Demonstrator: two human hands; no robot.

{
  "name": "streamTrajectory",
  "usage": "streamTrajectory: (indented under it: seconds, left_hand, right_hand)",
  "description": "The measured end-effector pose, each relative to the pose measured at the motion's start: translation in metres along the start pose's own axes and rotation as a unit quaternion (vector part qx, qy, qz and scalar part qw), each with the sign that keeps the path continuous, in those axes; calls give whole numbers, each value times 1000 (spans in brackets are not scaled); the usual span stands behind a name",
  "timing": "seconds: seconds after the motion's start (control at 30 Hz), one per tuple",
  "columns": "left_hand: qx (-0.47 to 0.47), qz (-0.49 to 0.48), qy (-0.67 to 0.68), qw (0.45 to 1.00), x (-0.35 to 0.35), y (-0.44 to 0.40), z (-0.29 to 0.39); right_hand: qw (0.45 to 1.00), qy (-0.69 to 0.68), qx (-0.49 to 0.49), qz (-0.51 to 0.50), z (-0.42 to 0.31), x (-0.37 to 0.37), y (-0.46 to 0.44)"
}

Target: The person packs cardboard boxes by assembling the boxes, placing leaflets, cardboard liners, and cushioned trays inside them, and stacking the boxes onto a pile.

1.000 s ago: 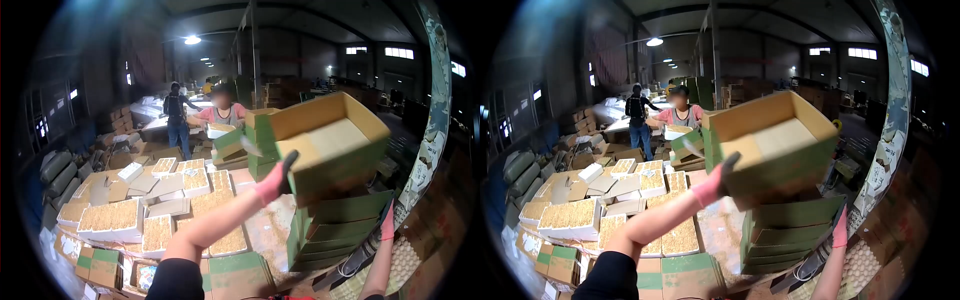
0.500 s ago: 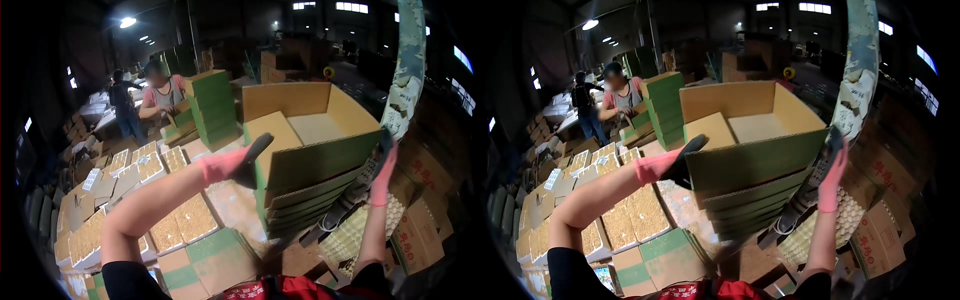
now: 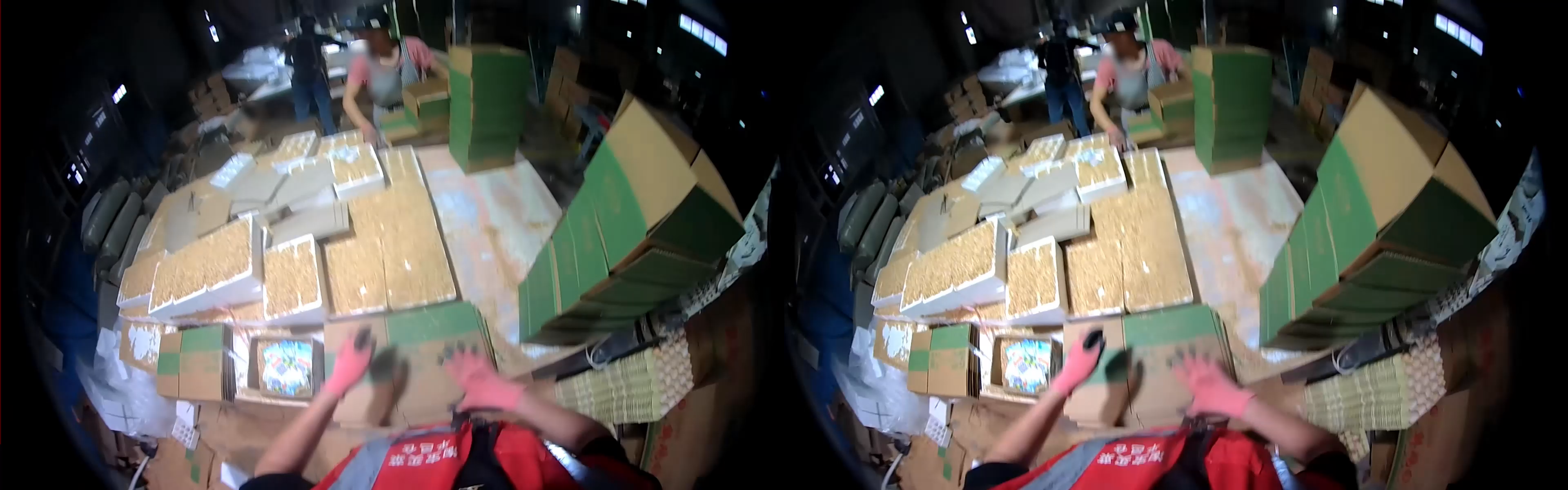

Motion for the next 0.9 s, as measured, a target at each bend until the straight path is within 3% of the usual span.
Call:
streamTrajectory:
  seconds: [0.03,0.07,0.17,0.2,0.23,0.3,0.33,0.43,0.47,0.5,0.53,0.57,0.6,0.63,0.7,0.73,0.77,0.83,0.87,0.9]
  left_hand:
    - [19,-5,4,1000,12,22,9]
    - [5,-12,21,1000,19,36,8]
    - [-28,-58,-1,998,41,55,15]
    - [-30,-69,30,997,50,55,32]
    - [-33,-83,60,994,57,57,53]
    - [-195,-87,-57,975,71,52,98]
    - [-231,-83,-59,968,76,51,119]
    - [-181,-54,-35,981,65,48,107]
    - [-100,-19,-80,992,44,59,49]
    - [-68,29,-155,985,34,79,11]
    - [74,-30,-211,974,20,102,-37]
    - [179,-25,-190,965,1,127,-84]
    - [179,-52,-203,961,0,137,-84]
    - [243,-55,-197,948,-9,143,-85]
    - [307,66,-179,933,-11,138,-96]
    - [339,68,-166,923,3,134,-77]
    - [323,105,-216,915,-4,140,-106]
    - [419,134,-123,890,21,138,-95]
    - [395,128,-163,895,22,137,-95]
    - [371,122,-205,898,22,140,-95]
  right_hand:
    - [994,70,18,-80,-17,-26,-10]
    - [990,107,37,-82,-14,-65,-17]
    - [977,145,148,44,-3,-124,-4]
    - [975,140,164,42,-9,-115,-1]
    - [984,106,141,-22,-10,-109,-3]
    - [984,40,85,-149,-22,-72,-3]
    - [991,23,125,-30,-11,-88,-14]
    - [986,76,-48,139,-12,-25,-16]
    - [979,-30,-187,76,25,-49,-20]
    - [950,-98,-285,82,52,-82,-14]
    - [909,-165,-373,93,78,-120,-7]
    - [885,-253,-388,50,90,-155,-4]
    - [884,-202,-421,-17,78,-161,-5]
    - [887,-208,-412,-2,74,-159,-8]
    - [889,-223,-398,26,65,-158,-9]
    - [905,-229,-358,16,68,-160,-13]
    - [916,-209,-342,-22,67,-159,-11]
    - [934,-164,-305,-90,63,-150,-19]
    - [918,-195,-319,-133,73,-162,-20]
    - [937,-164,-282,-127,73,-159,-17]
Point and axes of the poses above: each hand's wrist, its own y-axis away from the middle knuckle, its own x-axis out of the back of the hand, z = x × y, the point moved 4 cm from there along -y, towards the middle knuckle, and after that the axes turned 9 degrees about -x, right-handed, at the moved point
